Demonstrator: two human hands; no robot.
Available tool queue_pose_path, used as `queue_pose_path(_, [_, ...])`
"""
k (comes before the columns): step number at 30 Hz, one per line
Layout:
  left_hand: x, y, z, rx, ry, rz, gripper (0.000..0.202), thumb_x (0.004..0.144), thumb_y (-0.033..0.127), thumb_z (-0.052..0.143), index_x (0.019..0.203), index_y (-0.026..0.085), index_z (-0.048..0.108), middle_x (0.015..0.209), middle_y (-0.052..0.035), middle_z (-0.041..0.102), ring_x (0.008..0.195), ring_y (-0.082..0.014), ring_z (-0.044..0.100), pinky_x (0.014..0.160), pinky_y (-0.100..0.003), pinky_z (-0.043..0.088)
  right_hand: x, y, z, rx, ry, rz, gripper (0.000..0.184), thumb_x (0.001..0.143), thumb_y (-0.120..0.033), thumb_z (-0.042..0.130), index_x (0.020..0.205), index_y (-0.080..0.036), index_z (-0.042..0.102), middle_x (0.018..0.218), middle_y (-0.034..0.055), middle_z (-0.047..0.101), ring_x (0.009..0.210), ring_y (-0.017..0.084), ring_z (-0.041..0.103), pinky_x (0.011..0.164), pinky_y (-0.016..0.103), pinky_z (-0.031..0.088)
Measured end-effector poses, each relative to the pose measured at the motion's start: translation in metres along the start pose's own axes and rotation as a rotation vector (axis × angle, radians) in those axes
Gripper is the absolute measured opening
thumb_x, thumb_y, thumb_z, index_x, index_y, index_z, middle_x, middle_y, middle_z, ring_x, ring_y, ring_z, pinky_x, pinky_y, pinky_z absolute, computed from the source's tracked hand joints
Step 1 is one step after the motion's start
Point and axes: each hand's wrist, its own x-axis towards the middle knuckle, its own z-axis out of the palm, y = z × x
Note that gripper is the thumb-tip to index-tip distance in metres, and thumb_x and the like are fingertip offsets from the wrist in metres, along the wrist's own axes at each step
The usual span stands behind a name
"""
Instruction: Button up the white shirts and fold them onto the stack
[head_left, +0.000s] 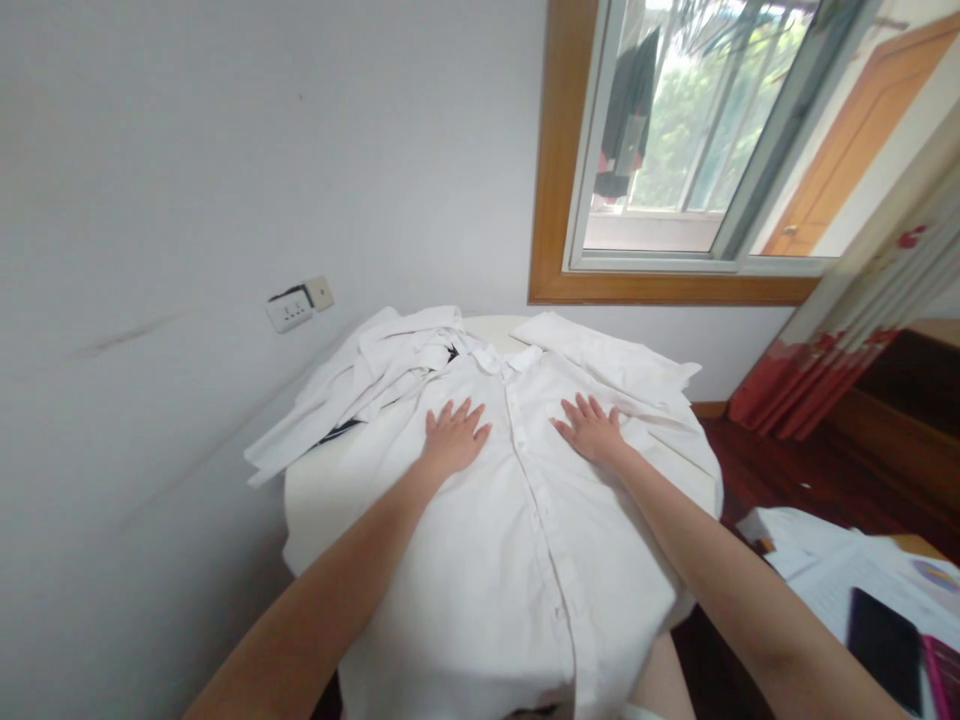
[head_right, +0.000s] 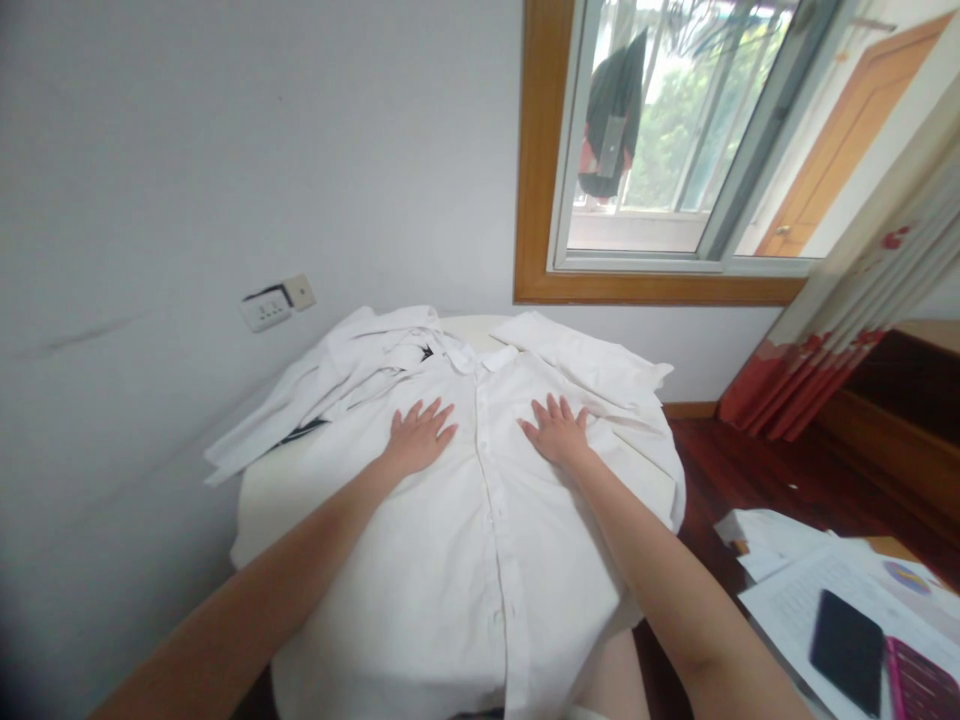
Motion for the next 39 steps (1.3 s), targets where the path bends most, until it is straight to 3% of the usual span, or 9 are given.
queue_pose_path(7, [-0.004,-0.001,-0.005,0.043,0.011,0.021,0.053,0.091,0.054,0.028,0.139,0.033,0.037,0.15,-0.0058,0.032,0.137,-0.0329,0.024,0.105,-0.061,0.02,-0.007,0.006,-0.005,-0.025,0.007,0.008,0.069,0.09,-0.066,0.014,0.147,-0.028,0.023,0.155,0.0113,0.015,0.141,0.031,0.011,0.106,0.06,0.011])
queue_pose_path(11, [0.008,-0.012,-0.026,0.12,0.111,0.095,0.049,0.092,0.047,0.033,0.132,0.023,0.046,0.128,-0.0131,0.054,0.12,-0.0302,0.045,0.096,-0.048,0.035,0.002,0.006,-0.024,-0.059,-0.008,-0.065,0.063,0.09,-0.064,0.023,0.132,-0.025,0.049,0.137,0.0153,0.046,0.128,0.034,0.037,0.096,0.057,0.03])
queue_pose_path(14, [0.03,-0.027,-0.05,0.208,0.214,0.1,0.036,0.091,0.038,0.039,0.117,0.019,0.056,0.114,-0.0135,0.059,0.113,-0.0288,0.047,0.093,-0.043,0.035,0.021,0.008,-0.044,-0.092,0.058,-0.076,0.053,0.093,-0.054,0.028,0.111,-0.021,0.064,0.113,0.0149,0.062,0.111,0.032,0.052,0.087,0.048,0.04])
queue_pose_path(18, [0.068,-0.046,-0.073,0.277,0.262,0.026,0.028,0.089,0.032,0.044,0.106,0.017,0.06,0.111,-0.0143,0.059,0.111,-0.0286,0.046,0.091,-0.04,0.036,0.065,0.015,-0.067,-0.125,0.233,-0.039,0.037,0.091,-0.03,0.038,0.117,-0.018,0.061,0.115,0.0147,0.061,0.109,0.028,0.053,0.086,0.04,0.041])
queue_pose_path(21, [0.092,-0.054,-0.075,0.295,0.236,-0.012,0.029,0.088,0.037,0.047,0.1,0.016,0.063,0.108,-0.0147,0.061,0.108,-0.029,0.048,0.088,-0.039,0.039,0.104,0.019,-0.077,-0.085,0.239,0.0,0.041,0.09,-0.019,0.035,0.123,-0.02,0.058,0.12,0.0132,0.06,0.111,0.025,0.052,0.087,0.036,0.041])
queue_pose_path(27, [0.121,-0.053,-0.059,0.282,0.184,-0.011,0.025,0.085,0.034,0.05,0.092,0.018,0.067,0.103,-0.0148,0.064,0.108,-0.0296,0.052,0.088,-0.041,0.041,0.161,0.011,-0.071,-0.089,0.218,-0.01,0.038,0.093,-0.031,0.036,0.115,-0.02,0.065,0.118,0.0155,0.058,0.113,0.028,0.049,0.088,0.037,0.039])
queue_pose_path(30, [0.125,-0.051,-0.055,0.275,0.174,-0.017,0.026,0.088,0.025,0.042,0.096,0.015,0.065,0.101,-0.0161,0.065,0.102,-0.0288,0.057,0.083,-0.039,0.044,0.172,0.005,-0.06,-0.113,0.181,-0.054,0.034,0.087,-0.041,0.049,0.102,-0.019,0.069,0.116,0.0169,0.056,0.113,0.03,0.047,0.088,0.038,0.038])
queue_pose_path(34, [0.121,-0.052,-0.065,0.244,0.191,-0.079,0.036,0.094,0.028,0.03,0.115,0.011,0.054,0.091,-0.0176,0.067,0.089,-0.028,0.065,0.076,-0.039,0.047,0.174,0.009,-0.057,0.022,0.179,-0.154,0.026,0.088,-0.03,0.046,0.099,-0.014,0.063,0.103,0.0135,0.062,0.096,0.022,0.054,0.079,0.029,0.039])
queue_pose_path(39, [0.11,-0.054,-0.103,0.303,0.23,-0.073,0.043,0.096,0.033,0.022,0.122,0.008,0.046,0.085,-0.0203,0.067,0.091,-0.031,0.065,0.075,-0.04,0.047,0.152,0.034,-0.085,0.24,0.32,-0.344,0.03,0.093,-0.037,0.035,0.102,-0.015,0.054,0.082,0.005,0.063,0.071,0.016,0.053,0.065,0.025,0.038])
